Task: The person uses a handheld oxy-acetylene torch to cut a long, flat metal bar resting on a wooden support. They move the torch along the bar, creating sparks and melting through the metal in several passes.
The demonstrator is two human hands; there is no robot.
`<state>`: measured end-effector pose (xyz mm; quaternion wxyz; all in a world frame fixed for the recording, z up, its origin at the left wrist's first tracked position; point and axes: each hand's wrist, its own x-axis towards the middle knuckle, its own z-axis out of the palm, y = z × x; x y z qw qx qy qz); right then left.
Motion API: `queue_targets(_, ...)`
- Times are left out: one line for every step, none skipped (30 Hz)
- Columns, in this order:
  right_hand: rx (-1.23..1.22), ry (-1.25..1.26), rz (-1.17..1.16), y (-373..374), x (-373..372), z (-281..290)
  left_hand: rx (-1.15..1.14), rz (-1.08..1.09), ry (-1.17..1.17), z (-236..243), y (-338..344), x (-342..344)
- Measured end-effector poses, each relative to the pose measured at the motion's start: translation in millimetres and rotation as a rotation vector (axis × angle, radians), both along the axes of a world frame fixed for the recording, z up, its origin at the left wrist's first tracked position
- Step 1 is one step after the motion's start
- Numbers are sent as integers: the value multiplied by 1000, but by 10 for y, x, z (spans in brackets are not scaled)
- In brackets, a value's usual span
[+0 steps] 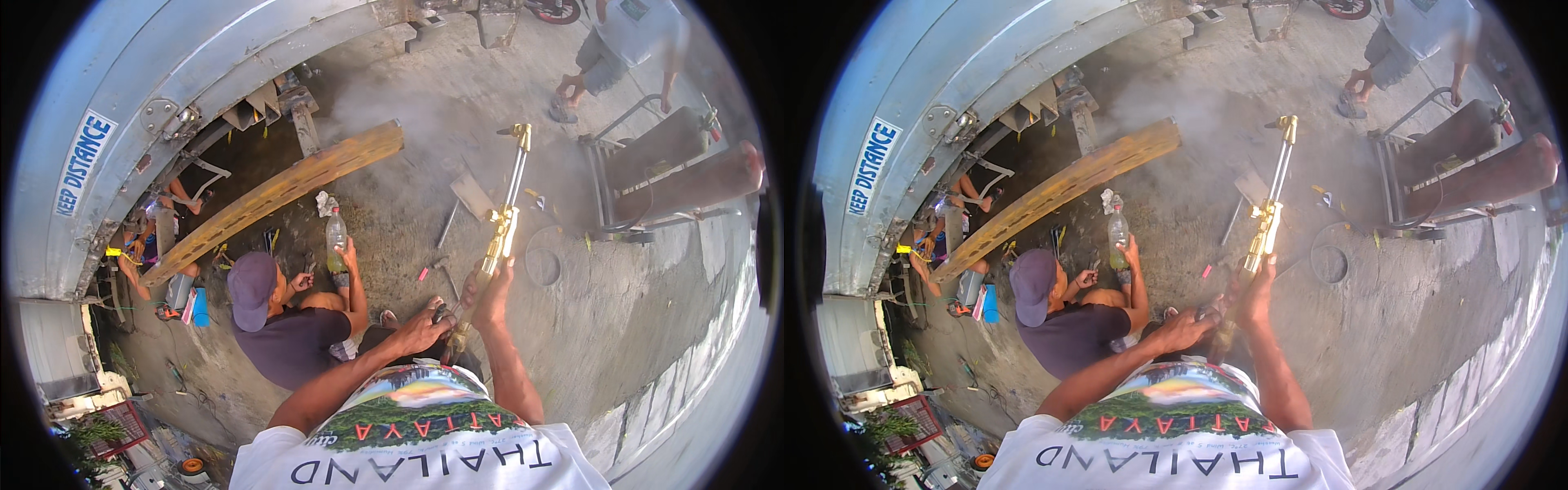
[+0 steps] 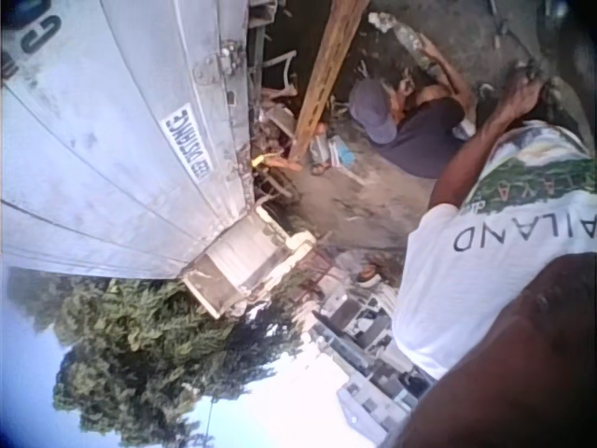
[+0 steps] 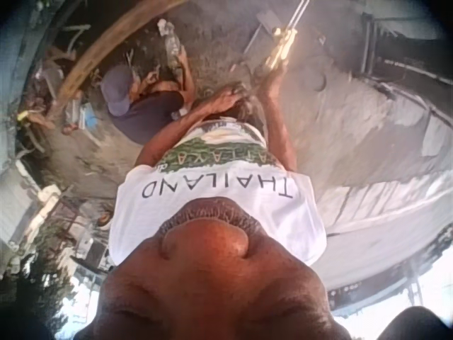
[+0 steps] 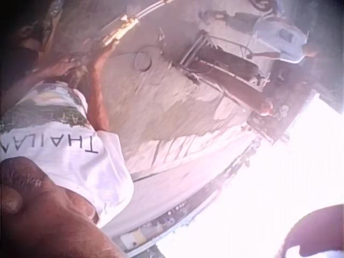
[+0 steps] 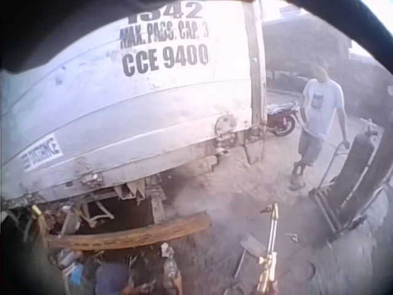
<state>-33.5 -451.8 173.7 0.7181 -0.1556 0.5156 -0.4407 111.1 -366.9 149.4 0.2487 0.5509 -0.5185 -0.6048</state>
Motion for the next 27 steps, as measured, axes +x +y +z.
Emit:
queue_targets(6,3,-3,1,45,-10,-122,-42,-29,-30,2,40)
queue_targets(30,-2,-19,-10,85,-18,-244,-85,-56,-99,2,98)
queue_targets(57,-16,-27,-13,165,-29,-301,-135,-100,-181,22,171)
queue_targets(79,-27,-39,-19,205,-26,-359,-186,-137,-275,36,238)
queue_targets(68,-13,-28,-8,244,-33,-355,-251,-181,-405,43,296)
queue_targets(51,9,-26,-12,263,-63,-360,-323,-217,-425,-5,328)
queue_targets(32,30,-25,-16,284,-87,-396,-349,-251,-430,-24,363)
queue_targets(44,5,-34,-20,303,-100,-434,-375,-284,-423,-40,404)
queue_targets(55,-20,-44,-18,324,-119,-473,-401,-316,-374,-76,448)
queue_targets(67,-35,-56,-15,313,-135,-267,-398,-196,-255,-159,450)
queue_targets(62,-28,-61,-9,310,-152,-60,-395,-78,-119,-263,456)
queue_targets(55,-29,-54,-6,358,-152,148,-380,28,-25,-348,509)
queue_targets(48,-27,-47,-9,404,-138,207,-381,4,-104,-408,580)
queue_targets(30,-20,-52,-14,446,-110,266,-381,-20,-262,-467,660)
queue_targets(14,-16,-55,-19,493,-77,328,-379,-47,-350,-528,744)
queue_targets(5,5,-70,-6,464,-72,266,-417,-71,-69,-811,759)
queue_targets(-1,6,-67,-5,510,-72,228,-393,-176,-189,-1020,863)
queue_targets(-11,-28,-70,-7,527,-62,138,-284,-282,-249,-1238,930)
queue_targets(-22,-49,-78,-3,545,-67,44,-178,-372,-340,-1468,970)
queue_targets(-36,-83,-78,-13,604,-51,-83,-103,-411,-409,-1694,1037)
queue_targets(-49,-80,-74,-15,636,-45,-209,-29,-441,-462,-1922,1060)
queue_targets(-59,-78,-72,-12,675,-40,-142,-58,-447,-416,-2185,1071)
queue_targets(-69,-72,-72,-13,695,-37,-74,-89,-449,-374,-2440,1046)
queue_targets(-72,-71,-72,-17,743,-33,-121,-81,-433,-371,-2638,1047)
queue_targets(-73,-69,-74,-15,777,-40,-166,-75,-416,-367,-2788,1020)
queue_targets(-73,-69,-77,-19,811,-52,-237,-92,-410,-366,-2896,1001)
queue_targets(-63,-82,-96,-26,826,-61,-314,-118,-394,-337,-3000,937)
